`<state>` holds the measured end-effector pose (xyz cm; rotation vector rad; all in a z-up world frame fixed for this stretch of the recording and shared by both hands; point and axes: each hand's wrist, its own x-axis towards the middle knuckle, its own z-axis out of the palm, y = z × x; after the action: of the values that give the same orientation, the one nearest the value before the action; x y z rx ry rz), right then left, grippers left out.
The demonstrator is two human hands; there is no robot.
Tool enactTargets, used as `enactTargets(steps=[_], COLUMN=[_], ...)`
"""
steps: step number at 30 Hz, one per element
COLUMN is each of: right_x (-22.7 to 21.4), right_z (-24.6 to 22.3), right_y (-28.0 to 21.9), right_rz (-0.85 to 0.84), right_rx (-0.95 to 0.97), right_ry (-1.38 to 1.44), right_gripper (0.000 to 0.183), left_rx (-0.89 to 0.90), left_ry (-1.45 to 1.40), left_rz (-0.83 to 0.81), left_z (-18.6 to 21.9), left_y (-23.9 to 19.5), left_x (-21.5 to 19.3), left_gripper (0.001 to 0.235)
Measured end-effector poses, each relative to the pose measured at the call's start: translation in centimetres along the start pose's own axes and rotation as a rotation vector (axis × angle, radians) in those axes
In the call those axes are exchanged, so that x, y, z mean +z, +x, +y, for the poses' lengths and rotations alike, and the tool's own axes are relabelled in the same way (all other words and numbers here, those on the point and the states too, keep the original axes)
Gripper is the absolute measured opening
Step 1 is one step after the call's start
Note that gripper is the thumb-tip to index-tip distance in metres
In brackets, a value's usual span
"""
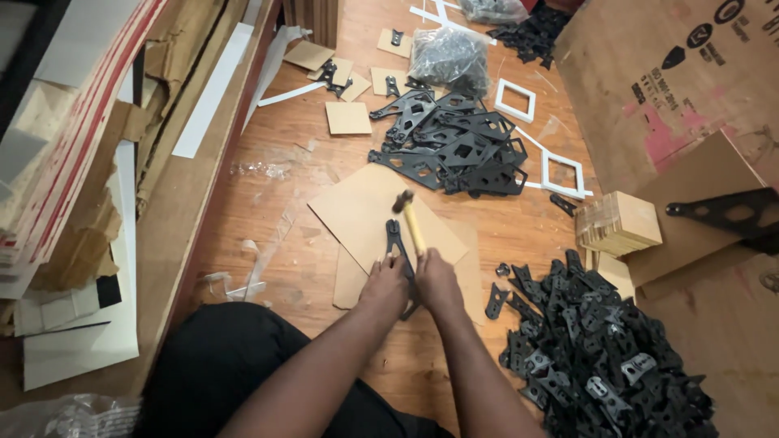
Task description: The person sits on the workshop floor and hammers small nails to fasten black metal brackets onto a wooden board, working on one bracket at a time. They then fit the board into a black frame, press it into place, and set the assembled frame aside before starting another board.
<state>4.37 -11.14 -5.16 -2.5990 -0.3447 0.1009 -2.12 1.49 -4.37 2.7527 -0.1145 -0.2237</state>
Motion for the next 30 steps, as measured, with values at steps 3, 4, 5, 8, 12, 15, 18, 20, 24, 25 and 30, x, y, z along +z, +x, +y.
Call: enactTargets(steps=[3,4,5,8,12,15,18,20,24,25,30], right_x=[-5.1,-7.2,-9.2,-6.5,-2.6,-7.1,-9.5,-8.0,-2.3,-3.1,-8.7], right_z=[-5.3,-7.5,-9.7,-7.1,-2.8,-6.9,-9.3,-8.0,-1.7,-2.5,-8.0], right_y=[-0.2,-0.9,-1.7,-2.1,-0.7,-1.1,-2.0,-1.9,0.4,0.7,-0.2], right_rz=[0.066,0.113,0.16,0.26,-0.084,-0.078,0.085,0.151,-0.017,-0.049,-0.005], right_rx=[0.015,0.067,0.12,0.101,0.154,0.14,0.12,0.086,0.053,0.064,0.067], right_ry=[0.007,0.102,0.197,0.259,-0.16,-0.099,0.056,0.086,-0.102,-0.12,-0.107], right_gripper=[0.03,0.03,0.031,0.029,0.02,0.029,0.03,0.029,0.024,0.027,0.034], left_rx=[0.045,0.048,0.05,0.071,0.064,0.091,0.062,0.069,0.041,0.041,0.045], left_ry=[0.137,0.153,0.169,0.188,0.101,0.153,0.186,0.176,0.093,0.102,0.146], left_rz=[-0.033,-0.045,-0.057,-0.007,-0.082,-0.141,-0.02,0.001,-0.082,-0.093,-0.008], left_z=[0.0,0.1,0.2,-0.1,0.9,0.8,0.0,-0.4,0.3,0.4,-0.4], left_y=[0.0,-0.1,-0.1,0.1,-1.6,-1.4,0.3,0.8,0.0,-0.2,0.7], left_x=[-0.4,-0.6,-0.8,0.1,-4.1,-3.6,0.4,1.2,-1.2,-1.5,1.2], left_gripper=[0.035,0.034,0.032,0.032,0.04,0.029,0.033,0.034,0.033,0.031,0.033])
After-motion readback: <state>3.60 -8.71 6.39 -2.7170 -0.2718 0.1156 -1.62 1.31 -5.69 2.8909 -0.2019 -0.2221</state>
